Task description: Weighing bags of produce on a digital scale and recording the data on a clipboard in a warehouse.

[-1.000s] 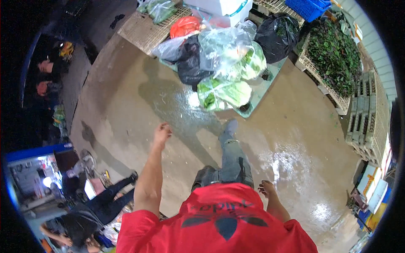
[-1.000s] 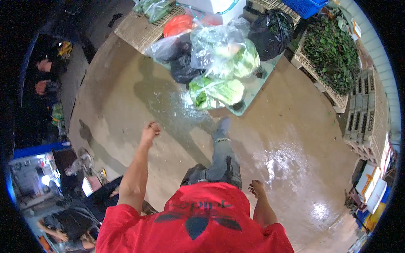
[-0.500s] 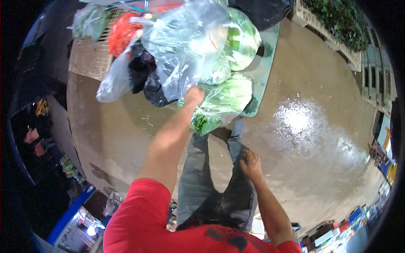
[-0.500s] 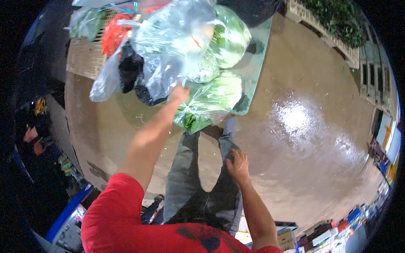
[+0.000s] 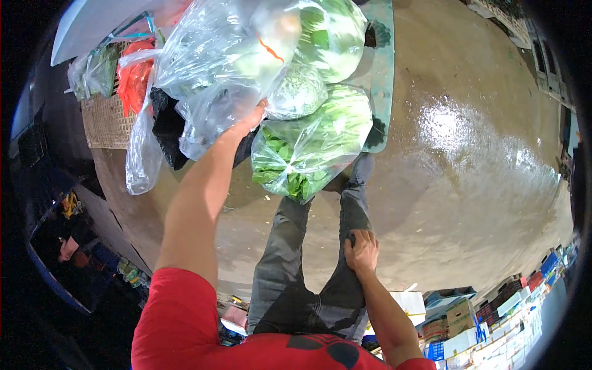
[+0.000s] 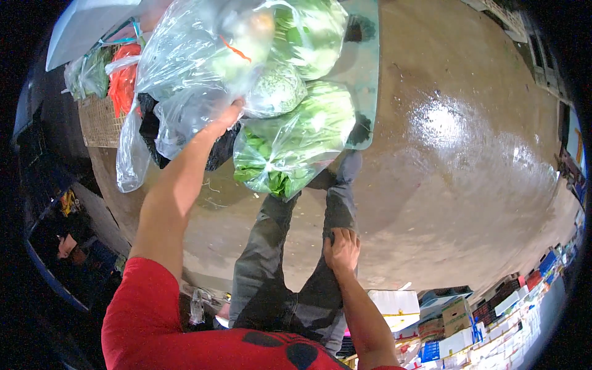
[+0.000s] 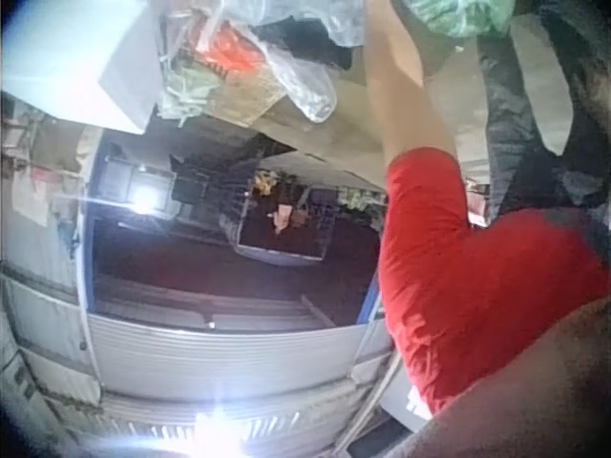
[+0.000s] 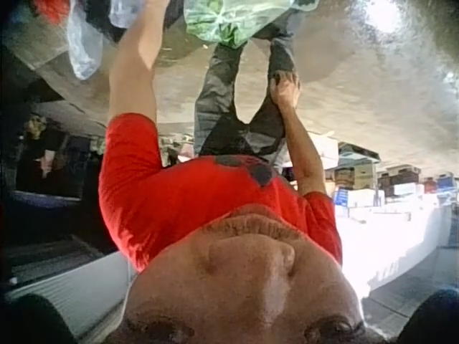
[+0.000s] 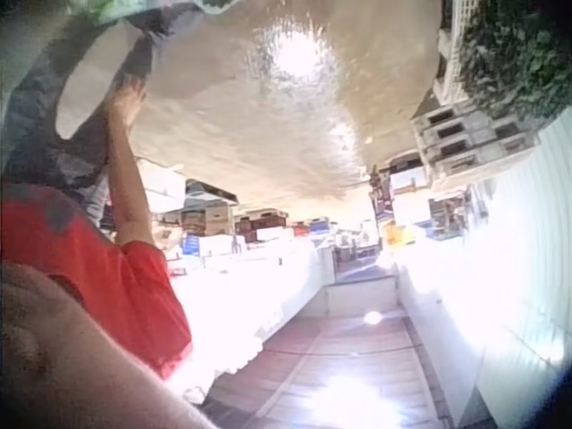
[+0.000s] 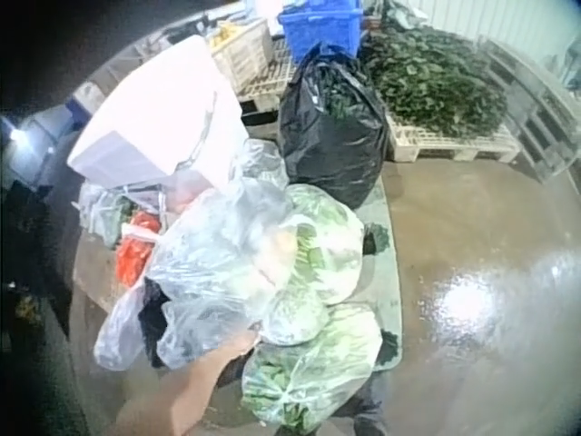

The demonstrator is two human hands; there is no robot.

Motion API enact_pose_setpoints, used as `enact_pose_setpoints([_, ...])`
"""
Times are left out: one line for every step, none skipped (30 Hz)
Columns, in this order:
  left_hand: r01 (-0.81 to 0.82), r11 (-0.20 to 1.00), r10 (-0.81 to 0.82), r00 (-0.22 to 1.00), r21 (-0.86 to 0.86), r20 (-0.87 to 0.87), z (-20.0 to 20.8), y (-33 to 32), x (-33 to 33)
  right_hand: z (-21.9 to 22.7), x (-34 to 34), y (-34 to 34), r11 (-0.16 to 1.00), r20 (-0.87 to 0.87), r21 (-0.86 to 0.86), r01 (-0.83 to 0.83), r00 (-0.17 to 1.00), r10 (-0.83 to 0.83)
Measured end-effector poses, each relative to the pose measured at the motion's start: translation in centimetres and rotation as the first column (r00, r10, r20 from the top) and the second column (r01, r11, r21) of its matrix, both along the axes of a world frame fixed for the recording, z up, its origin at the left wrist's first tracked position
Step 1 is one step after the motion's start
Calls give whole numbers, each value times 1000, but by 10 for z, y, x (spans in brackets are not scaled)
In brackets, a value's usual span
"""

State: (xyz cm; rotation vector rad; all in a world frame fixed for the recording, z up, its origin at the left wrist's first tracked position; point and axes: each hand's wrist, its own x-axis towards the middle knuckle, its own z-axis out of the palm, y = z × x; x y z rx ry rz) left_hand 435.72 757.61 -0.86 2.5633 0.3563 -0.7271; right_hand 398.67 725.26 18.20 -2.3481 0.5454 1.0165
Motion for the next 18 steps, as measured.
enact_pose_setpoints([6,1000,-6,1000,-15,-12,16,-15,-3,0,-3,-4,1000,-12,-15,6,1000,-6])
enact_pose_setpoints([-22,987,7,995,-157,-96,37,-23,-1,-1,-3,-4,1000,1,-29,5,1000,-5])
enact_pose_setpoints([-61,954,6,983,-292,-183,62,-32,0,-2,-5,-5,999,11,-44,5,1000,-4])
enact_pose_setpoints([18,932,-67,990,-363,-122,91,-50,-2,-4,-7,-10,998,6,-57,13,1000,-12])
enact_pose_setpoints([-35,909,-44,983,-415,-179,120,-52,1,-5,-6,-7,999,15,-46,13,1000,-13])
enact_pose_setpoints([-93,881,-24,970,-463,-241,148,-54,1,-5,-5,-4,999,20,-36,12,1000,-12])
enact_pose_setpoints([-74,851,-58,971,-519,-233,179,-69,1,-2,-5,-7,999,15,-35,16,1000,-16])
enact_pose_setpoints([-40,814,-105,971,-580,-215,201,-82,0,1,-3,-10,999,3,-30,28,1000,-28])
enact_pose_setpoints([-9,772,-149,970,-635,-194,220,-92,-4,3,-1,-13,999,-7,-22,37,999,-37])
enact_pose_setpoints([20,754,-191,963,-656,-190,234,-97,-10,1,-3,-15,999,-10,-19,38,999,-38])
enact_pose_setpoints([-7,715,-188,961,-699,-202,242,-106,-18,-2,-5,-19,998,-14,-26,53,998,-54])
enact_pose_setpoints([-35,681,-182,959,-732,-215,252,-109,-26,-2,-6,-19,997,-19,-23,68,997,-68])
enact_pose_setpoints([-73,673,-168,954,-736,-247,258,-115,-32,-4,-6,-23,998,-38,-15,67,997,-68])
enact_pose_setpoints([-65,674,-152,963,-736,-224,245,-116,-45,-7,-7,-26,997,-48,-20,70,996,-70])
enact_pose_setpoints([-54,678,-132,972,-733,-194,235,-117,-57,-10,-7,-28,995,-36,-6,97,995,-97])
enact_pose_setpoints([-129,717,-61,967,-685,-246,233,-123,-63,-11,-6,-29,992,-25,5,124,992,-123])
enact_pose_setpoints([-157,743,6,974,-651,-228,208,-122,-76,-11,-7,-30,992,-62,-13,129,990,-129])
enact_pose_setpoints([-183,775,80,978,-605,-193,175,-109,-90,-13,-5,-25,992,-57,-1,123,991,-122])
